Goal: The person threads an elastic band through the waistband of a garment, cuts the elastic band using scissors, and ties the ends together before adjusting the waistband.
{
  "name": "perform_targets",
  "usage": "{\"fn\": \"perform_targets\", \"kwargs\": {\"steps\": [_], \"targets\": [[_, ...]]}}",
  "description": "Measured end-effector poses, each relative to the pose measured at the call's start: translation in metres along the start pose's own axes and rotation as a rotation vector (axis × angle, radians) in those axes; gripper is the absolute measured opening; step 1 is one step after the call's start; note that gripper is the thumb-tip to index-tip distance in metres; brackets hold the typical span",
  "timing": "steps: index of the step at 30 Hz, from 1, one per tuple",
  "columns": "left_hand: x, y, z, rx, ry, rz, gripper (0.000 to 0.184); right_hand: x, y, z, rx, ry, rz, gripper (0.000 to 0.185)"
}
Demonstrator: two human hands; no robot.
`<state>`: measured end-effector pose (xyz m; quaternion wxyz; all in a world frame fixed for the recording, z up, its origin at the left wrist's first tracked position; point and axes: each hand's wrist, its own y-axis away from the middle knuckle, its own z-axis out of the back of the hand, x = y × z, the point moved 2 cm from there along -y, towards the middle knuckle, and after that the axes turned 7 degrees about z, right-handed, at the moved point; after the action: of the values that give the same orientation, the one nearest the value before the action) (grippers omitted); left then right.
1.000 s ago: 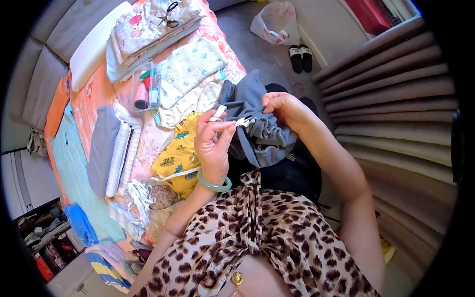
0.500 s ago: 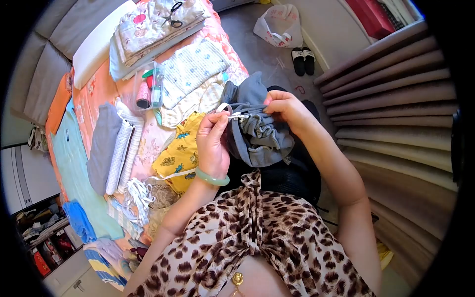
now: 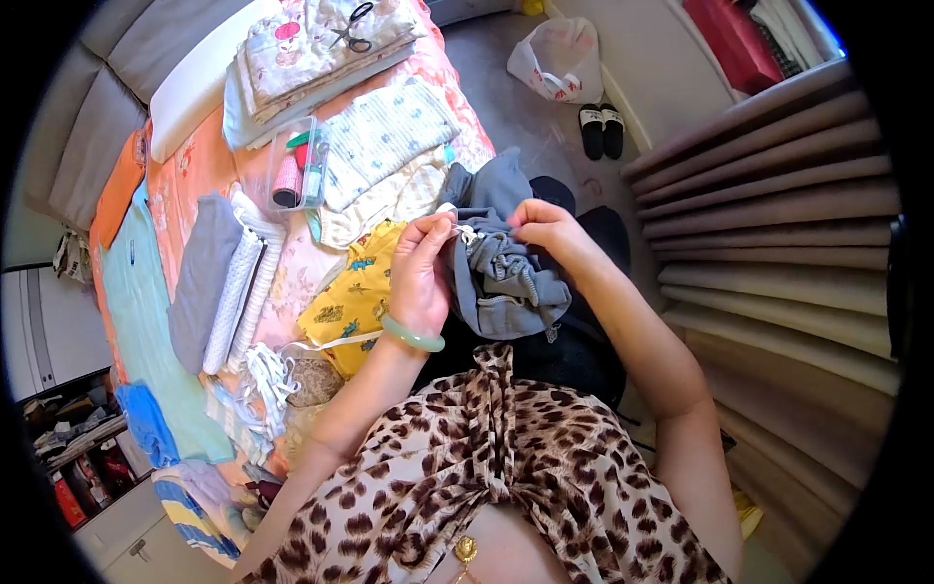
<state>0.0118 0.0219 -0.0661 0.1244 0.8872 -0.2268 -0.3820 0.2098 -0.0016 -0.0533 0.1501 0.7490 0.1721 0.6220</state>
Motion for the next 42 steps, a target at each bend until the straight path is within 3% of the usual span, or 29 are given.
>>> {"fn": "perform_targets", "kwargs": {"steps": [2,4,9,17,22,25,28,29,32,36,42], "targets": [[-0.006,0.001,-0.004,0.032,-0.098,-0.062,0.01,0.013,0.003,0.004,0.003,0.024,0.258,0.021],[-0.011,0.004,-0.009,0.048,-0.124,-0.068,0.01,0.027,0.009,0.006,-0.031,0.036,0.359,0.024],[-0.015,0.009,-0.012,0.081,-0.147,-0.072,0.01,0.033,0.019,-0.001,0.061,0.27,0.343,0.027],[-0.018,0.011,-0.012,0.078,-0.185,-0.103,0.011,0.063,0.009,-0.035,0.081,1.045,0.776,0.013],[-0.026,0.01,-0.002,0.079,-0.229,-0.057,0.014,0.072,0.002,-0.036,0.123,1.031,0.62,0.013],[-0.038,0.009,0.004,-0.033,-0.5,-0.117,0.013,0.078,-0.002,-0.033,0.073,0.932,0.569,0.014],[-0.077,0.012,-0.009,-0.248,-0.929,-0.493,0.022,0.096,-0.001,-0.034,0.073,0.966,0.6,0.015],[-0.09,0.013,-0.02,-0.188,-1.065,-0.577,0.029,0.099,-0.002,-0.035,0.075,0.96,0.605,0.014],[-0.1,0.007,-0.058,0.188,-1.233,-0.536,0.03,0.104,-0.003,-0.039,0.098,0.976,0.621,0.014],[-0.067,-0.024,-0.045,0.288,-0.993,-0.05,0.028,0.09,-0.004,-0.033,0.072,1.041,0.601,0.016],[-0.023,-0.025,-0.032,0.294,-0.731,0.073,0.031,0.069,-0.002,-0.029,-0.034,0.888,0.551,0.013]]}}
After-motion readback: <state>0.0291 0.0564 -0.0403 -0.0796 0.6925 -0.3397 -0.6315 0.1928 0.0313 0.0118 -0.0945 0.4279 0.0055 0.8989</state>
